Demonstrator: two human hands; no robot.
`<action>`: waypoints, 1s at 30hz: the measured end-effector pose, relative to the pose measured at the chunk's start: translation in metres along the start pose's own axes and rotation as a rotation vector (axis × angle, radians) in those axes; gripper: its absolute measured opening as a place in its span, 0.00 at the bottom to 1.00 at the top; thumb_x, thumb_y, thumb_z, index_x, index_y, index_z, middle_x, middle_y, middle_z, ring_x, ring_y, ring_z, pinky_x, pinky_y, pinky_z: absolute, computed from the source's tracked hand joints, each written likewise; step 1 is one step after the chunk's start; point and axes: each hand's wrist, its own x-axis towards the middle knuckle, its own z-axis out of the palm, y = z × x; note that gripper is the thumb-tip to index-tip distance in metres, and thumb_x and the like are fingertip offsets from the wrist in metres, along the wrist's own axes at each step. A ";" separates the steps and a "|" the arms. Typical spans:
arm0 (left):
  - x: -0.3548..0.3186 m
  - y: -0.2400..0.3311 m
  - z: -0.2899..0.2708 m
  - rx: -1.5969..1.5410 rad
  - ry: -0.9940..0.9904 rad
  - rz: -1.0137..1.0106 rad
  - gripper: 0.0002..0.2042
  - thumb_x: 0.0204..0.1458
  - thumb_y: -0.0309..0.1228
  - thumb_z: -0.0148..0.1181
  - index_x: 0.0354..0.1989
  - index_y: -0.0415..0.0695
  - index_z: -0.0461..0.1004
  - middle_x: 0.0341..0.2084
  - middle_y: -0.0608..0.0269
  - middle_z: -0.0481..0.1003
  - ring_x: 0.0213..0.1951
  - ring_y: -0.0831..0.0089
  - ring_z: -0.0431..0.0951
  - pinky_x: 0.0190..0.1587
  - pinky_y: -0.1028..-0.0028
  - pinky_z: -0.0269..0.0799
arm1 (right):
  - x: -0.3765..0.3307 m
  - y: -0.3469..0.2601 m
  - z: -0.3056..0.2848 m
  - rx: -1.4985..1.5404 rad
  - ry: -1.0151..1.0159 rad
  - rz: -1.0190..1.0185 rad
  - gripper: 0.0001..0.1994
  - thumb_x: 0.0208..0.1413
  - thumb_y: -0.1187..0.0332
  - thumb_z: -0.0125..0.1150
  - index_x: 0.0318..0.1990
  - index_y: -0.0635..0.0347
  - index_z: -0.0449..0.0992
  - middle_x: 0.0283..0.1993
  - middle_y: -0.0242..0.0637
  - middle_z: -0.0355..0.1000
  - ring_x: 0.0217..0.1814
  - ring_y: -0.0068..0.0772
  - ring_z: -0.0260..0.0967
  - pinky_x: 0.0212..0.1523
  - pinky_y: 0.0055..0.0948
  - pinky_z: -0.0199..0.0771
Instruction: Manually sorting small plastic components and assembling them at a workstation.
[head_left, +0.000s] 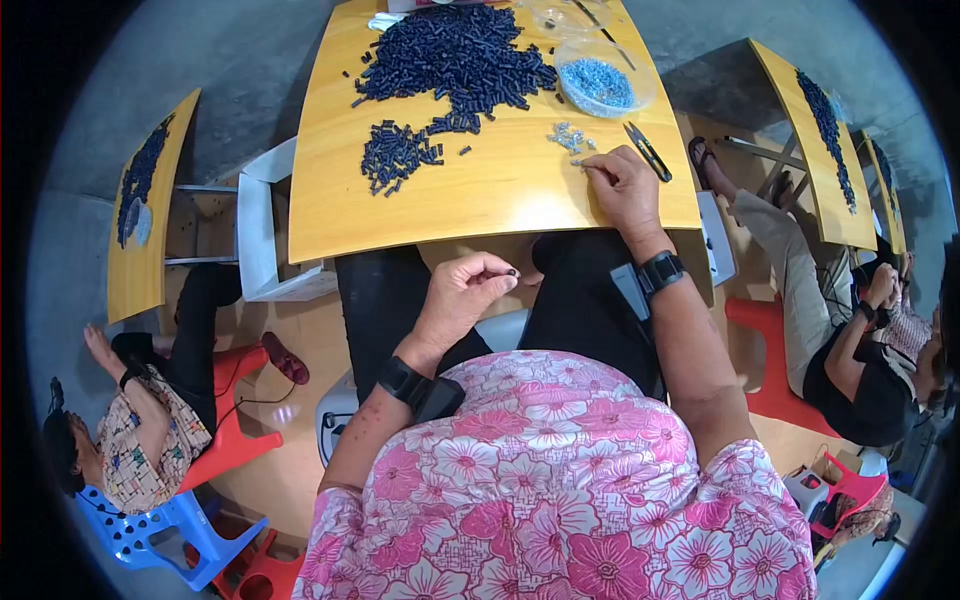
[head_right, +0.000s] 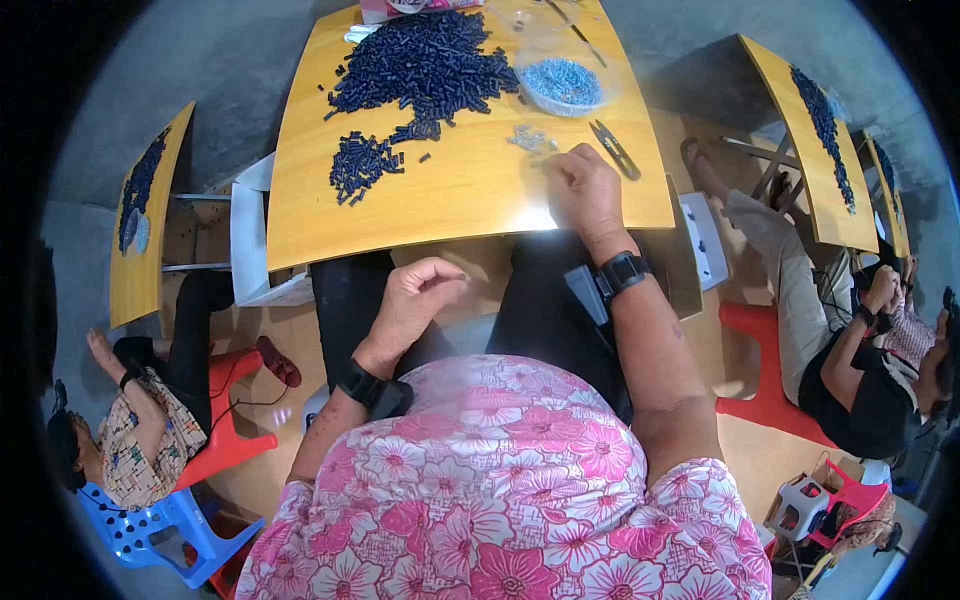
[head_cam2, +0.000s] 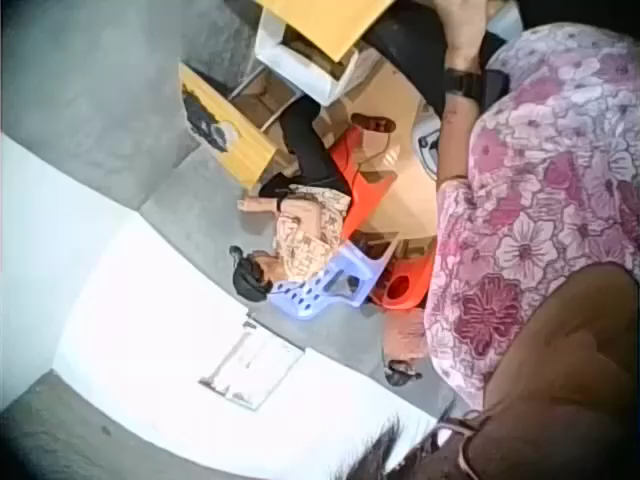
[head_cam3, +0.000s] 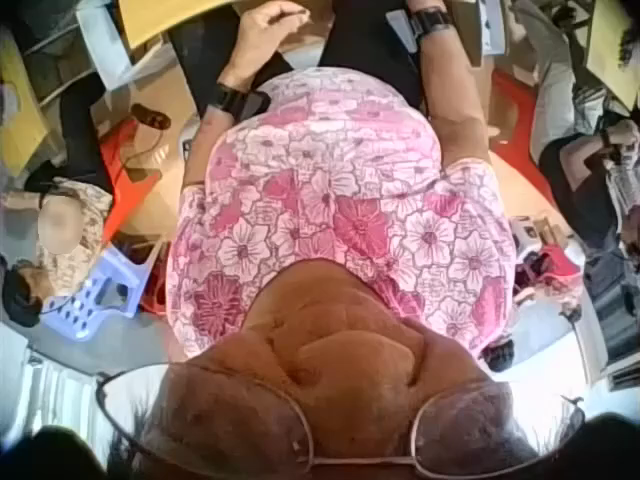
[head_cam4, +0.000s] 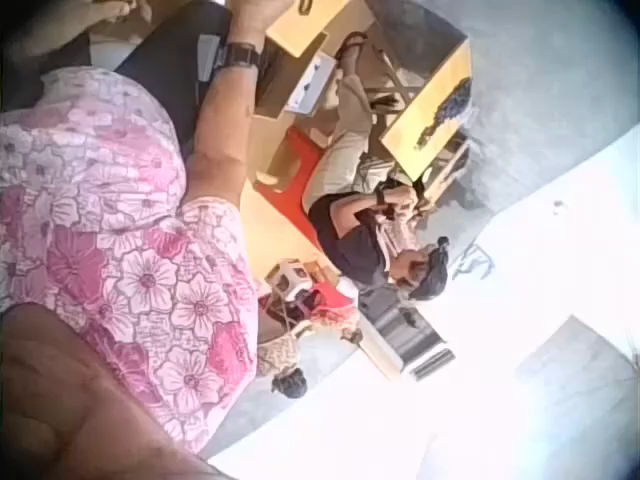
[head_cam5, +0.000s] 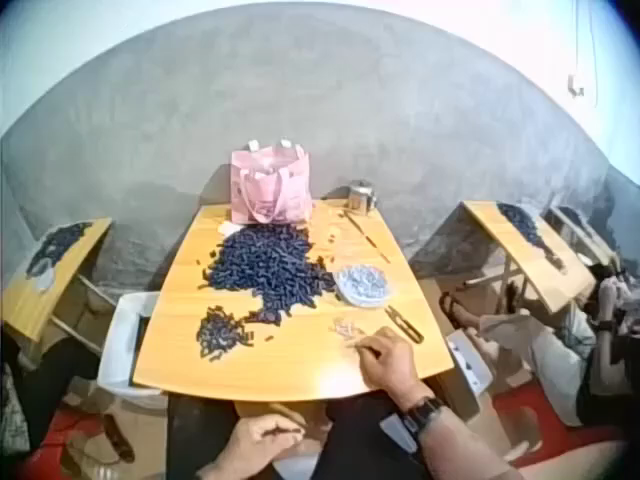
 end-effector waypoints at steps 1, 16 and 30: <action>0.000 0.000 0.000 0.008 0.002 0.003 0.05 0.55 0.24 0.62 0.38 0.38 0.79 0.32 0.67 0.79 0.36 0.83 0.76 0.41 0.82 0.72 | 0.000 0.000 0.000 -0.002 0.003 -0.004 0.05 0.45 0.74 0.63 0.31 0.57 0.82 0.31 0.41 0.74 0.34 0.44 0.74 0.37 0.35 0.75; 0.003 0.002 0.001 0.030 0.005 0.011 0.06 0.55 0.26 0.62 0.38 0.38 0.79 0.31 0.68 0.79 0.35 0.85 0.75 0.39 0.82 0.71 | -0.004 0.000 0.004 -0.156 -0.013 -0.058 0.04 0.50 0.72 0.57 0.33 0.56 0.77 0.35 0.42 0.72 0.37 0.49 0.73 0.38 0.42 0.74; 0.014 0.008 0.008 -0.096 -0.021 -0.007 0.05 0.56 0.27 0.61 0.38 0.38 0.78 0.30 0.72 0.77 0.33 0.87 0.72 0.38 0.83 0.69 | -0.005 0.003 0.002 -0.014 0.040 -0.081 0.02 0.51 0.72 0.58 0.33 0.56 0.74 0.32 0.43 0.71 0.37 0.50 0.72 0.38 0.43 0.73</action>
